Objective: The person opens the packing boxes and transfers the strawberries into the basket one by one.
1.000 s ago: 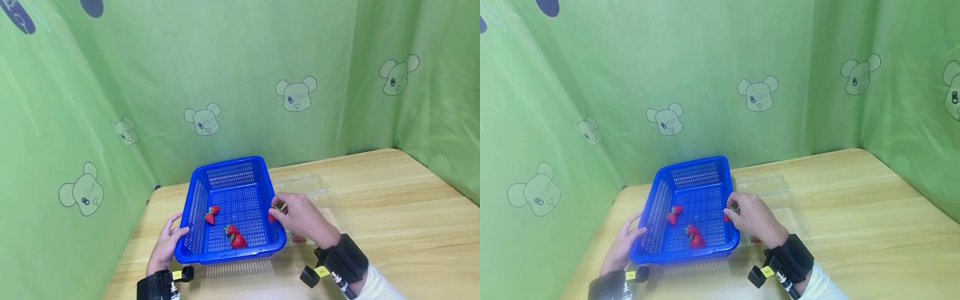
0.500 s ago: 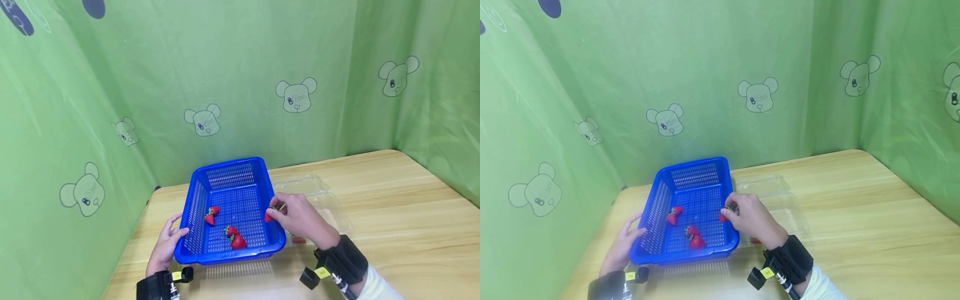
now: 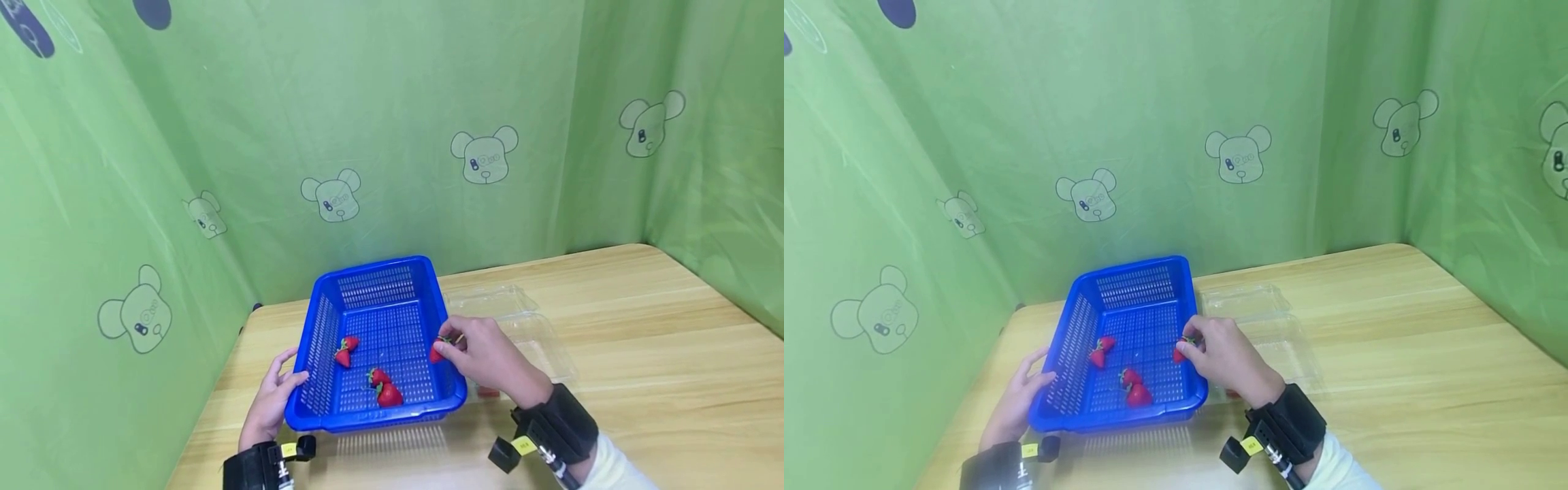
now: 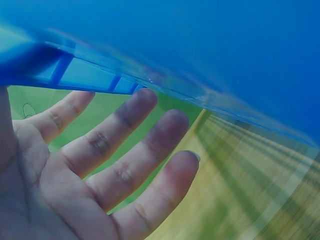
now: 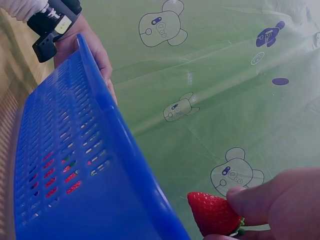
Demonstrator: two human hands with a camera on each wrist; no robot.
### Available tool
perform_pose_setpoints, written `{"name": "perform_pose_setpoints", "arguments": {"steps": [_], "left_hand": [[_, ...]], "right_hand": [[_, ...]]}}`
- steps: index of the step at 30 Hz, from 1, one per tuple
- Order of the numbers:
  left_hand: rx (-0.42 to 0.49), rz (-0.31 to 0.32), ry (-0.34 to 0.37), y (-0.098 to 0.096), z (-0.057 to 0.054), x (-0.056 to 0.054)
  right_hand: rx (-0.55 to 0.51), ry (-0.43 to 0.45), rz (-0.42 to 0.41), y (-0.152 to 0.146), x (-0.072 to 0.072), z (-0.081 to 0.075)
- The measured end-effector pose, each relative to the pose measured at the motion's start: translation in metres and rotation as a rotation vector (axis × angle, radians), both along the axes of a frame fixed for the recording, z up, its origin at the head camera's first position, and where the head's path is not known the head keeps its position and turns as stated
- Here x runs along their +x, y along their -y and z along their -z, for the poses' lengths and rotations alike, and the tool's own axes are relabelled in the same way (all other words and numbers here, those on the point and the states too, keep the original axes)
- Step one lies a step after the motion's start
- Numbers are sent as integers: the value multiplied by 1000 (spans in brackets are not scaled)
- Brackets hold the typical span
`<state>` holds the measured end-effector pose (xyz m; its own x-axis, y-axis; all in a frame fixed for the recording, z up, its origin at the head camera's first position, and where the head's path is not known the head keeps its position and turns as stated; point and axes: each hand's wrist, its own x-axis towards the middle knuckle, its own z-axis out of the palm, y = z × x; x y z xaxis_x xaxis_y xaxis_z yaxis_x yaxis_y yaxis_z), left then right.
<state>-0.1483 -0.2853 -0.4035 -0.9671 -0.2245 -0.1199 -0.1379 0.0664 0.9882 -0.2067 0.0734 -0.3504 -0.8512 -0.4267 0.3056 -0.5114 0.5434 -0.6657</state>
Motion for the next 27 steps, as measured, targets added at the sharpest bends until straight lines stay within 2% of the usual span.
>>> {"name": "perform_pose_setpoints", "arguments": {"steps": [11, 21, 27], "left_hand": [[6, 2, -3, -1, -2, 1], [9, 5, -24, -1, 0, 0], [12, 5, -24, 1, 0, -1]], "right_hand": [[-10, -12, -33, 2, 1, 2], [5, -33, 1, -1, 0, 0], [21, -57, 24, -11, -9, 3]]}}
